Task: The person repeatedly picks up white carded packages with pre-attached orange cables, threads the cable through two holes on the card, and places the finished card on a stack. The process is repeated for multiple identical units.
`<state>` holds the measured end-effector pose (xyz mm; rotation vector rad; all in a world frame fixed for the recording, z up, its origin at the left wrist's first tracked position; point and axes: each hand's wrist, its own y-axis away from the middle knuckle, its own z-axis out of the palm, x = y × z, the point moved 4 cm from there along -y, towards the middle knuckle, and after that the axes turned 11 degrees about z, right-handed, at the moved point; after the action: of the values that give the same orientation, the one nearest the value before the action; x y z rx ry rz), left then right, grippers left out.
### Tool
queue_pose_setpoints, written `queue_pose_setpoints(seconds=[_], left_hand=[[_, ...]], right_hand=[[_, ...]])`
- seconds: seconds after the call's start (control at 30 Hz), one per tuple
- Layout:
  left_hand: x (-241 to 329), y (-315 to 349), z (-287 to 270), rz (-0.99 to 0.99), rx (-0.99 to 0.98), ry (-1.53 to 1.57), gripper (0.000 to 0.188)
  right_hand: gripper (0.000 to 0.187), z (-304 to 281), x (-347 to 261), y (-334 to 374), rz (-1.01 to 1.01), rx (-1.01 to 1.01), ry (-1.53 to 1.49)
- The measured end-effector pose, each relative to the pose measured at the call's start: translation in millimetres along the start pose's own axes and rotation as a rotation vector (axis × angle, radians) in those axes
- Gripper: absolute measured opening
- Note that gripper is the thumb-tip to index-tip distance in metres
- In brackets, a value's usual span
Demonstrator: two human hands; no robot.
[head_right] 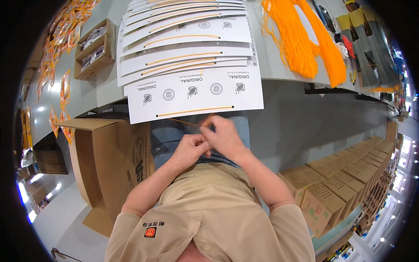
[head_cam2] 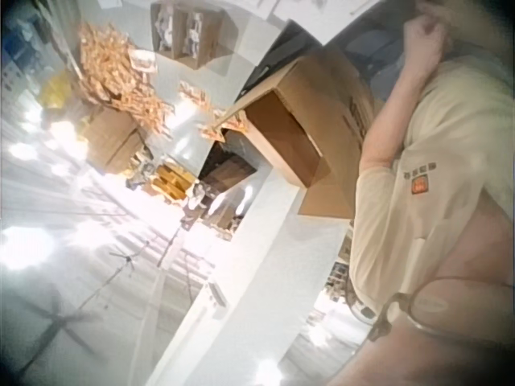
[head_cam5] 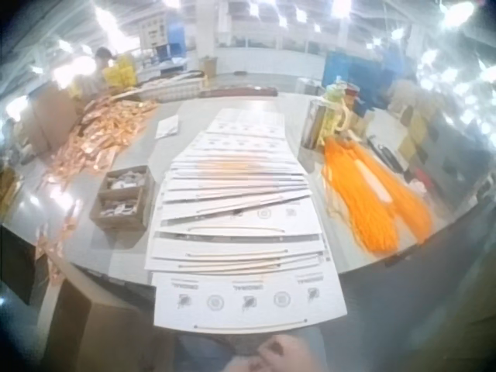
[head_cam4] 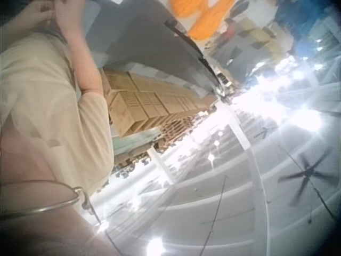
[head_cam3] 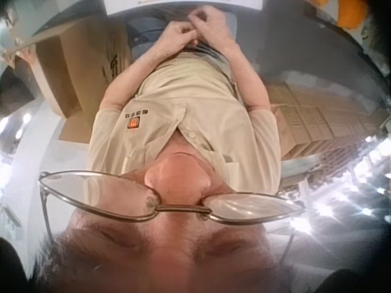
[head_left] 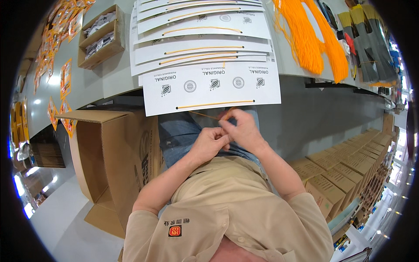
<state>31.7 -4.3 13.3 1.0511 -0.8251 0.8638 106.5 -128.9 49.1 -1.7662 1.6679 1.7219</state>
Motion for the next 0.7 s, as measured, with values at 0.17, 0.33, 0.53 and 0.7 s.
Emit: queue_pose_setpoints(seconds=[0.17, 0.33, 0.53, 0.7], left_hand=[[26, -13, -36, 0.110, 0.534, 0.017, 0.011], [15, -18, -41, 0.148, 0.527, -0.117, 0.015], [22, -5, -36, 0.241, 0.377, 0.030, 0.016], [11, -18, -30, 0.199, 0.468, 0.200, 0.013]], right_hand=[[0.018, 13, 12, 5, 0.076, -0.075, -0.312], [0.014, 26, 16, 22, 0.071, 0.111, -0.110], [0.012, 7, -11, 11, -0.290, 0.193, 0.138], [0.012, 7, -7, 13, -0.248, 0.207, -0.133]])
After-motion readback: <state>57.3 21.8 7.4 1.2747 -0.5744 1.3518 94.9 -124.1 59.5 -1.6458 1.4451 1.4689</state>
